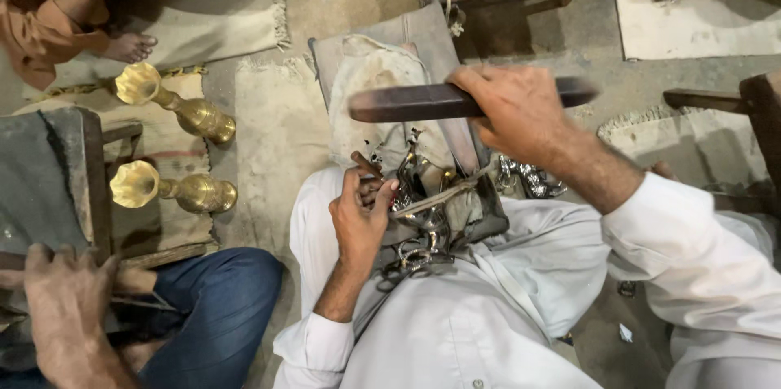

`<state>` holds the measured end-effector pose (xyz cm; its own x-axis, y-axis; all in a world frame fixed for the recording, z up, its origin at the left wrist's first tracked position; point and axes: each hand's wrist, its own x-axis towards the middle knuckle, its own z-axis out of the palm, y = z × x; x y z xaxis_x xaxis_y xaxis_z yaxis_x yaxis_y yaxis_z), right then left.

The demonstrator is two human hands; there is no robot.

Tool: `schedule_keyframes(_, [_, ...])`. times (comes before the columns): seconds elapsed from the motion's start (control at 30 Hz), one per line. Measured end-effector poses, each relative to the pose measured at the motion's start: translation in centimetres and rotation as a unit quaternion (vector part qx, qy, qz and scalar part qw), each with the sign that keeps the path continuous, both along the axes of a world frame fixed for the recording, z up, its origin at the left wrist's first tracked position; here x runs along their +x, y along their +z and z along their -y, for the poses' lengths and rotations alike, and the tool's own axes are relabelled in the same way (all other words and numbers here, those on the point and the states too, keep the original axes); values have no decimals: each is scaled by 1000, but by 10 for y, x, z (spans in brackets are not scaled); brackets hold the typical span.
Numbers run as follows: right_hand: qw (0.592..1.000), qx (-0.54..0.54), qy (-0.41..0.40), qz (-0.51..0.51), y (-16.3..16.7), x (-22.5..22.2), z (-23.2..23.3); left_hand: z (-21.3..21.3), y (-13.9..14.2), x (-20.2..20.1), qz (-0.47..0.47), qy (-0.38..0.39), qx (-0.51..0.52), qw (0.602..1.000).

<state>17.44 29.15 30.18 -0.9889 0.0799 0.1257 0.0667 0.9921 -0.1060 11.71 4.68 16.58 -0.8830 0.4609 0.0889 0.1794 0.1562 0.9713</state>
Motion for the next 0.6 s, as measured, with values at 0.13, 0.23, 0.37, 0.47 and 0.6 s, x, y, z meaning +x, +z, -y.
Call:
schedule_keyframes(0.13, [996, -23, 59, -60, 0, -9, 13, -1, -6, 3, -44, 20, -16, 999])
schedule_keyframes(0.23, [994, 78, 77, -2, 7, -17, 18, -1, -3, 0, -96, -13, -11, 995])
schedule_keyframes(0.37, [993, 41, 39, 101, 18, -18, 9, -4, 5, -7, -108, -49, -43, 992])
schedule_keyframes(0.47, [989, 89, -3, 118, 15, -5, 4, -6, 11, -15, -98, -93, -73, 988])
schedule_keyframes(0.6, [995, -34, -46, 78, 6, 18, -15, -9, 15, -21, -102, -144, -49, 983])
